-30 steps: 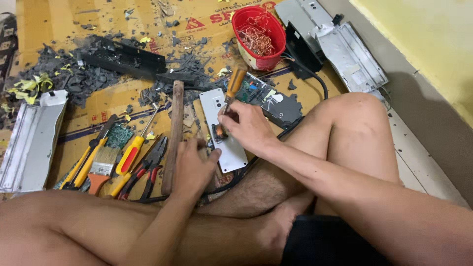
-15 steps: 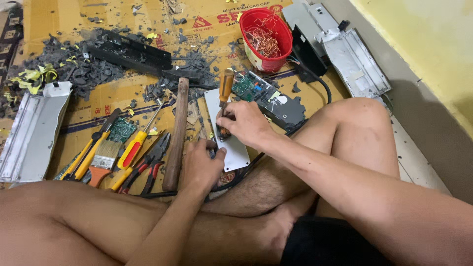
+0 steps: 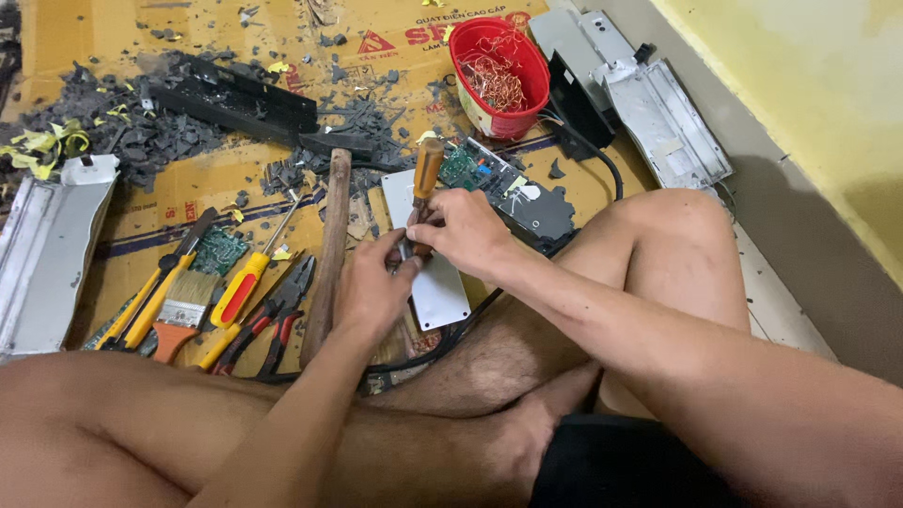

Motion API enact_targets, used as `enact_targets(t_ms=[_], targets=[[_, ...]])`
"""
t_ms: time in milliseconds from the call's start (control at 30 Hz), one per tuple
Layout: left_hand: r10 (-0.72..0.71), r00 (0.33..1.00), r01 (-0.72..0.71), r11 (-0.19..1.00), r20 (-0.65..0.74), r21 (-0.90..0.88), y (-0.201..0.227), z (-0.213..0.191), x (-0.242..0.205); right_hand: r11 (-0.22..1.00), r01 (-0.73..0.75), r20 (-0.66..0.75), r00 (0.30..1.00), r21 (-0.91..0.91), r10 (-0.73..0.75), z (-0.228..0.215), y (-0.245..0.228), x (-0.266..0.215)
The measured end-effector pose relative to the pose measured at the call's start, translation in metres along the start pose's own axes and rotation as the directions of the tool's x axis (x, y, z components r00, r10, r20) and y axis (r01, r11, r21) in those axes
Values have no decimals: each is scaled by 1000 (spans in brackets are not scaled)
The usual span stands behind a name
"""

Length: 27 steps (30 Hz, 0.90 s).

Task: The person sits on the floor and uses a hammer and chisel to break apart a small electronic component. They then use a knife to scrape and separate the remaining parts of the component.

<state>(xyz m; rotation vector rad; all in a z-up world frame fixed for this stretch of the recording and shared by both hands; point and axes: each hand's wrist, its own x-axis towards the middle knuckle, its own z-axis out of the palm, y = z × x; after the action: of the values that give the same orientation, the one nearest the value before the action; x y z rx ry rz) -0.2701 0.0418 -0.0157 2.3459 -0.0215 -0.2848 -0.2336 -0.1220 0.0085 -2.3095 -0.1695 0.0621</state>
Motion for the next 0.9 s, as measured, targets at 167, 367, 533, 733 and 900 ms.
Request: enact_targets(t_ms=[167,367,533,733,900], targets=[[-15,1000,15,1000,-6,16,-3,2,2,999,17,28,1000,-51,-15,0,-7,0],[-168,978,189,964,-123,186,25,-40,-28,983,87,48,996,-160,-80,1,-7,1],[-282,934,345,873,-221,344,-23,-35,-11,979,104,51,994,-174,-97,7,-6,3],[-429,903,426,874,42,-233,8,-65,7,969,101,99,992,-227,-80,26,17,17],[-321,909,414,644,264,-643,39,-75,-21,973,73,66,996,-218,-60,27,13,21]])
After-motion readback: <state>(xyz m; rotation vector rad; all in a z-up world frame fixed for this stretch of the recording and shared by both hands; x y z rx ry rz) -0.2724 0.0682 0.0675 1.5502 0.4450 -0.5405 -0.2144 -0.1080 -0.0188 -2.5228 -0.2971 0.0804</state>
